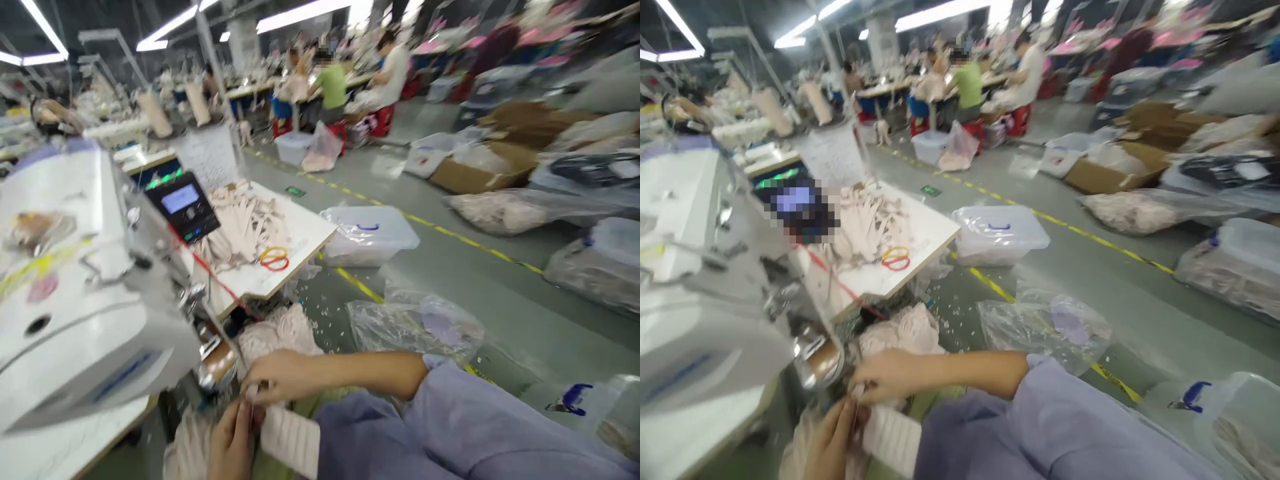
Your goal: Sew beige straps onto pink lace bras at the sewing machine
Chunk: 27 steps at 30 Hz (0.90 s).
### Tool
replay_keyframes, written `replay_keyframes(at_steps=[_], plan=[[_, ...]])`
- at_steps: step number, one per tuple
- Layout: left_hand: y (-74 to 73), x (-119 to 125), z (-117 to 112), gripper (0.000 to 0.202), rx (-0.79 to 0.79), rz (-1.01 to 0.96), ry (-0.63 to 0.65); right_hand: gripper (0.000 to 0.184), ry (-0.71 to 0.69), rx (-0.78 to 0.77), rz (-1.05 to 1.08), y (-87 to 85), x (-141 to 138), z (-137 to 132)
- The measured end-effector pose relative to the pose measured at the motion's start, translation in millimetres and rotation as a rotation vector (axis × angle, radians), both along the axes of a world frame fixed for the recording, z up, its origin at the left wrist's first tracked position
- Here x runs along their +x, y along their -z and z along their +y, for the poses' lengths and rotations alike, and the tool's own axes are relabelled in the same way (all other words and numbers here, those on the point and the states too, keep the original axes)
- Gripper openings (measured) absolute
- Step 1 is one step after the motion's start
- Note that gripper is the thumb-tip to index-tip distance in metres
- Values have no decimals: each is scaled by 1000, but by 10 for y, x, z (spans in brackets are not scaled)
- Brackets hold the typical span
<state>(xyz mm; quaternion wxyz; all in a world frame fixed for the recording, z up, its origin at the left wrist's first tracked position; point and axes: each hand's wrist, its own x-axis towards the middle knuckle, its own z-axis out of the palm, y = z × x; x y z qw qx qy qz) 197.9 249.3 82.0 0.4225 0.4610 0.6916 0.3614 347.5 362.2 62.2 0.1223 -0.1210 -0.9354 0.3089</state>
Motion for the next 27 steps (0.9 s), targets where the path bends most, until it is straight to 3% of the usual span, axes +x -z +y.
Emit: replay_keyframes(at_steps=[3, 5, 9, 17, 21, 24, 27], plan=[[87, -25, -254, 48, -43, 11, -117, 30, 44, -44, 59, 44, -24, -141], [133, -42, -329, 44, -59, -3, -142, 29, 87, 5, 114, 99, -41, -196], [165, -57, -363, 35, -73, -57, -191, 22, 134, 124, 227, 167, -53, -258], [172, -35, -389, 36, -62, -203, -236, 19, 316, -82, 347, 289, -59, -408], [215, -63, -340, 43, -79, -235, -258, 20, 324, 39, 414, 371, -61, -533], [246, -120, -297, 47, -107, -245, -237, 21, 211, 124, 324, 390, -31, -281], [252, -187, -269, 47, -95, -282, -235, 28, 330, 176, 179, 303, 71, 457]])
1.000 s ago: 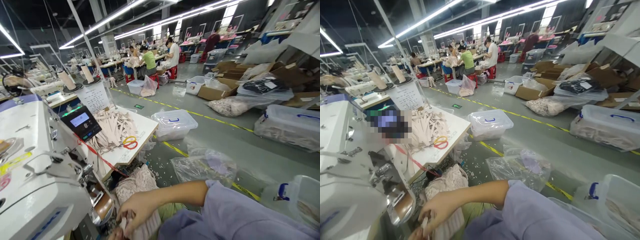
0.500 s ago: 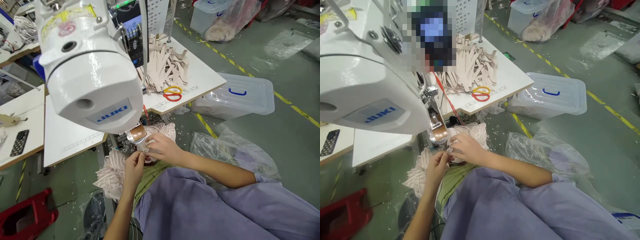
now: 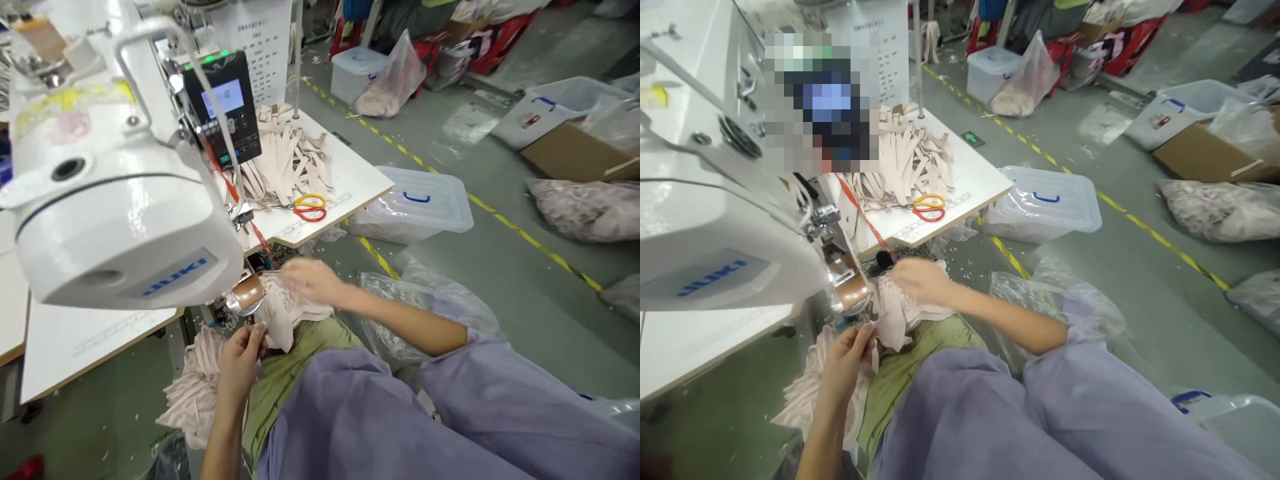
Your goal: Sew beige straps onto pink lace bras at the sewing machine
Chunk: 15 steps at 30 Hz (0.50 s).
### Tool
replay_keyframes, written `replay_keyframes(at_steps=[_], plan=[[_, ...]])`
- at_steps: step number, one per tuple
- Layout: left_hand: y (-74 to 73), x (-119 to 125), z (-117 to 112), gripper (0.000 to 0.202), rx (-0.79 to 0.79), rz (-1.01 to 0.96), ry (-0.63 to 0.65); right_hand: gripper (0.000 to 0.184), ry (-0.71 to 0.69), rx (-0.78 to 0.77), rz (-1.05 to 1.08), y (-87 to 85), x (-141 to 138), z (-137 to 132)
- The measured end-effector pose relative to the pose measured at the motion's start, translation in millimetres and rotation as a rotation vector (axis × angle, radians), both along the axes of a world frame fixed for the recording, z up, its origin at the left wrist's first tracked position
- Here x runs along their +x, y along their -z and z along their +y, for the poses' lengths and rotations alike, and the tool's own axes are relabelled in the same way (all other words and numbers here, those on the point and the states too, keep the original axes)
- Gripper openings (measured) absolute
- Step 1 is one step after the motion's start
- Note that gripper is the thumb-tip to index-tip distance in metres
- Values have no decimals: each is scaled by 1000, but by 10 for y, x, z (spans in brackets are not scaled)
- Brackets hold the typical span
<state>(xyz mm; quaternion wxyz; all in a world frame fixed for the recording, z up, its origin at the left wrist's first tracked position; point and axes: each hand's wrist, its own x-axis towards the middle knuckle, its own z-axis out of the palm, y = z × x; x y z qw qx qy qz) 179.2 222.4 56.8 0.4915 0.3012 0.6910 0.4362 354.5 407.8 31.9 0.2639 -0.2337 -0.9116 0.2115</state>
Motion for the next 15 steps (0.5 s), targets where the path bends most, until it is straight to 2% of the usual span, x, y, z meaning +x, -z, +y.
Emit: replay_keyframes(at_steps=[2, 3, 5, 7, 9, 11, 13, 15], plan=[[-19, -26, -1, 47, -6, -56, -36, 41, 257, 12, -146, -120, 87, 611], [-33, -31, -8, 46, -9, -101, -49, 44, 299, 18, -198, -184, 120, 891], [-59, -27, -28, 43, -1, -217, -66, 38, 321, 14, -300, -289, 149, 1316], [-69, -21, -47, 39, 24, -305, -85, 33, 289, 15, -376, -353, 153, 1508], [-60, -26, -64, 38, 38, -346, -124, 33, 259, 25, -418, -387, 193, 1473], [-44, -44, -82, 39, 39, -361, -159, 37, 240, 36, -432, -419, 305, 1255], [-36, -65, -100, 38, 39, -387, -183, 34, 221, 20, -427, -465, 475, 901], [-40, -82, -114, 37, 40, -411, -194, 28, 225, -94, -394, -528, 641, 463]])
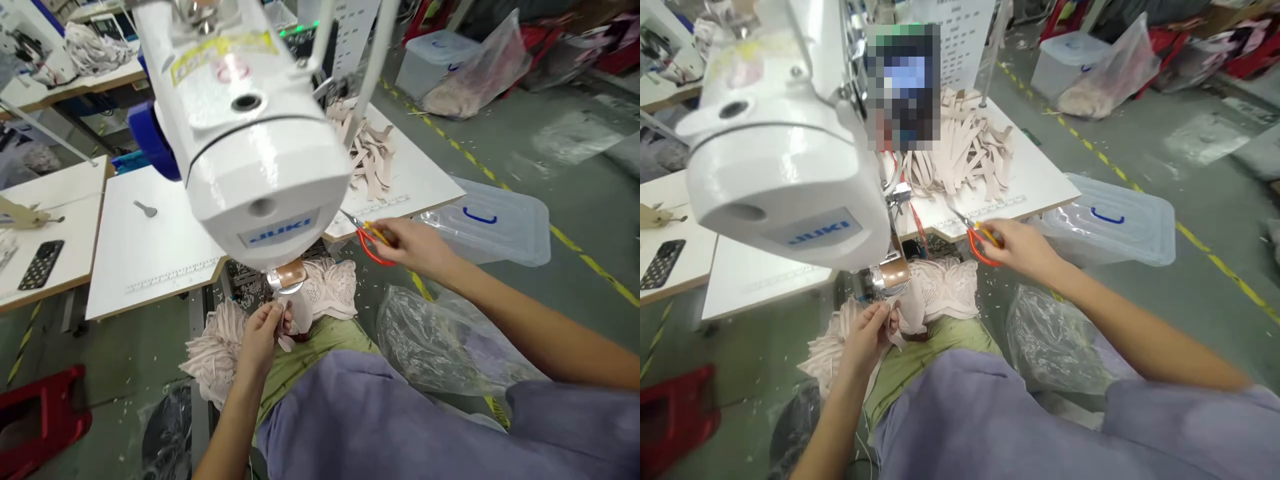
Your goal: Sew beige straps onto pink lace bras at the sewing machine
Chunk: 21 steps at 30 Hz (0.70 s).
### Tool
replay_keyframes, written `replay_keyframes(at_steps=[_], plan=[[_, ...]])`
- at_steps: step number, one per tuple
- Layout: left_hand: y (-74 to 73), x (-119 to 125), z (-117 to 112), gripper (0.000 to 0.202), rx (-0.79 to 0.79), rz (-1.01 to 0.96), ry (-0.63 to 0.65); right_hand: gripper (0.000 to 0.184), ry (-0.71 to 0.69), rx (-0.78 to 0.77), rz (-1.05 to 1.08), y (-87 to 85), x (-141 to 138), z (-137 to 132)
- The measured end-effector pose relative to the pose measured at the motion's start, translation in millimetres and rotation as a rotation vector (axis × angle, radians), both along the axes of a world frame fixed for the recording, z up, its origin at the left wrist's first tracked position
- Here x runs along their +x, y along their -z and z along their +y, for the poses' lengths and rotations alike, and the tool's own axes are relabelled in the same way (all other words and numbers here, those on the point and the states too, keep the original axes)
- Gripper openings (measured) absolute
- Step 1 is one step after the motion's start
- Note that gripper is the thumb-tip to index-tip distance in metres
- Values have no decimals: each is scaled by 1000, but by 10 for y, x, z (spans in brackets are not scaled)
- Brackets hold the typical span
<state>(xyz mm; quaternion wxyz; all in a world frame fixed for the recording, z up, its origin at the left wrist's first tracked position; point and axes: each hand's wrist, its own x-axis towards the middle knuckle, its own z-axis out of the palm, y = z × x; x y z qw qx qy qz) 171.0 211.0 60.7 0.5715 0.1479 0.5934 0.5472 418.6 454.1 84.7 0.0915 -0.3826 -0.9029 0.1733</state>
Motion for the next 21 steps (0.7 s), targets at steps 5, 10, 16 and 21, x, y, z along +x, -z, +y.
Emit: replay_keyframes(at_steps=[5, 10, 16, 21], plan=[[-56, 6, -5, 34, -4, -2, 13, 38, -258, -292, 54, -104, 63, -993], [-108, 49, -22, 32, -11, 61, 47, 36, -311, -241, 97, -24, -222, -1251], [-135, 47, -59, 25, -10, 75, 44, 33, -365, -329, 103, 35, -282, -1181], [-82, -5, -74, 30, -8, -7, -20, 33, -209, -426, 168, 21, -176, -1213]])
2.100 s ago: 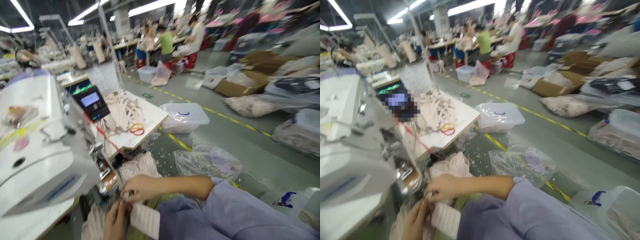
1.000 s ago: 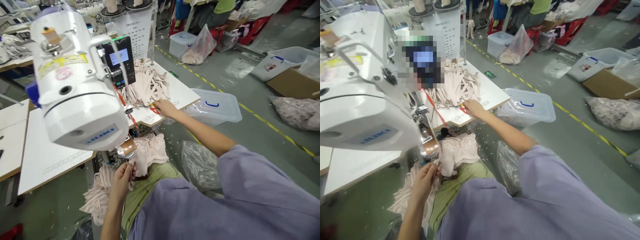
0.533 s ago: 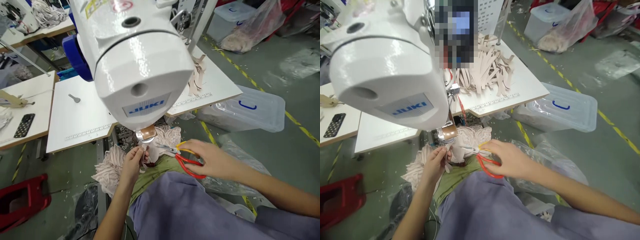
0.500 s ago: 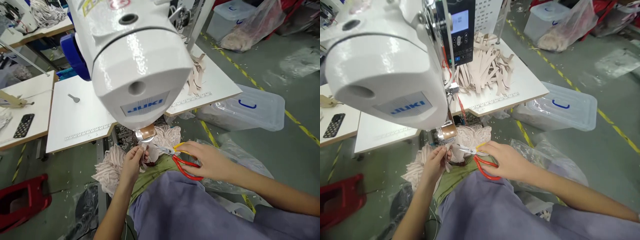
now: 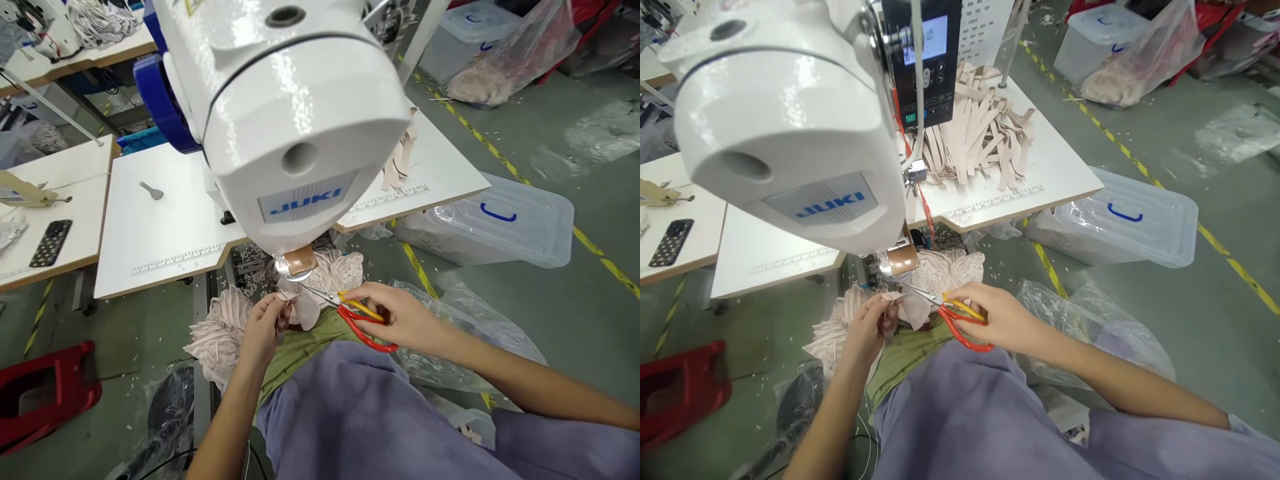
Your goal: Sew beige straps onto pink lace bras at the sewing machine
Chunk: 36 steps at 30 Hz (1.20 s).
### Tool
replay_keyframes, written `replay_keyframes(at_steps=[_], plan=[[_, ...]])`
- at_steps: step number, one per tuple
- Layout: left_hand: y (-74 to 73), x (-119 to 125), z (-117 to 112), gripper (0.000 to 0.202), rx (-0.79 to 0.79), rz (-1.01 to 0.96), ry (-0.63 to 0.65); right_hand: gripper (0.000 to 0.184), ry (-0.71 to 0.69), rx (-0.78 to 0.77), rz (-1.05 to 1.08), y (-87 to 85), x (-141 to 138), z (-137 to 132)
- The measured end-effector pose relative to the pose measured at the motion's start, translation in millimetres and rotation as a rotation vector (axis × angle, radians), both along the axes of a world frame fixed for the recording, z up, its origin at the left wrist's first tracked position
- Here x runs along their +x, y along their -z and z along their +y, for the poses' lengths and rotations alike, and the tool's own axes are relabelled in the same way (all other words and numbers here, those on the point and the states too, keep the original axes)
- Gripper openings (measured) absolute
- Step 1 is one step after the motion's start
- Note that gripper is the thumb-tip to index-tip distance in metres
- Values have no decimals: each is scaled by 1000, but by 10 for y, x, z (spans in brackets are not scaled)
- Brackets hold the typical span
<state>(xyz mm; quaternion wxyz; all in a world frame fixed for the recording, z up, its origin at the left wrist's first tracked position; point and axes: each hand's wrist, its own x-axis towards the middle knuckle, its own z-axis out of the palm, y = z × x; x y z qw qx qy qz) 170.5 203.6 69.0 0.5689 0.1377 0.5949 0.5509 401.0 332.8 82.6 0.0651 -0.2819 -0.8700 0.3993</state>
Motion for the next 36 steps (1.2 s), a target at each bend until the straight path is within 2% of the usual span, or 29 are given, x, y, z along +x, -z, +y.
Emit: replay_keyframes(at_steps=[4, 9, 15, 20, 24, 27, 30, 32, 34, 36], plan=[[72, -19, -19, 41, -4, -11, -66, 47, -18, -56, 45, -16, -55, -94], [30, -12, -32, 43, 8, 77, -81, 44, -47, -96, 32, -8, -260, -147], [-30, -23, -51, 36, 5, 191, -65, 37, -52, -125, 14, 3, -403, -76], [36, -16, -102, 34, -12, 190, -97, 30, -58, -123, -35, -19, -355, -65], [80, -6, -114, 35, -7, 90, -163, 32, 25, -112, -63, -10, -156, 51], [60, -2, -72, 37, 25, 19, -194, 33, 70, 29, -133, -32, -49, 428], [4, 22, -20, 36, 34, -25, -172, 37, 104, 349, -182, -95, -75, 953], [-49, 40, 2, 35, 35, -42, -130, 40, 153, 551, -169, -155, -141, 1175], [-116, 50, 19, 34, 36, -55, -66, 39, 205, 659, -116, -201, -227, 1154], [-200, 53, 41, 31, 30, -75, 29, 35, 115, 614, -22, -192, -328, 893]])
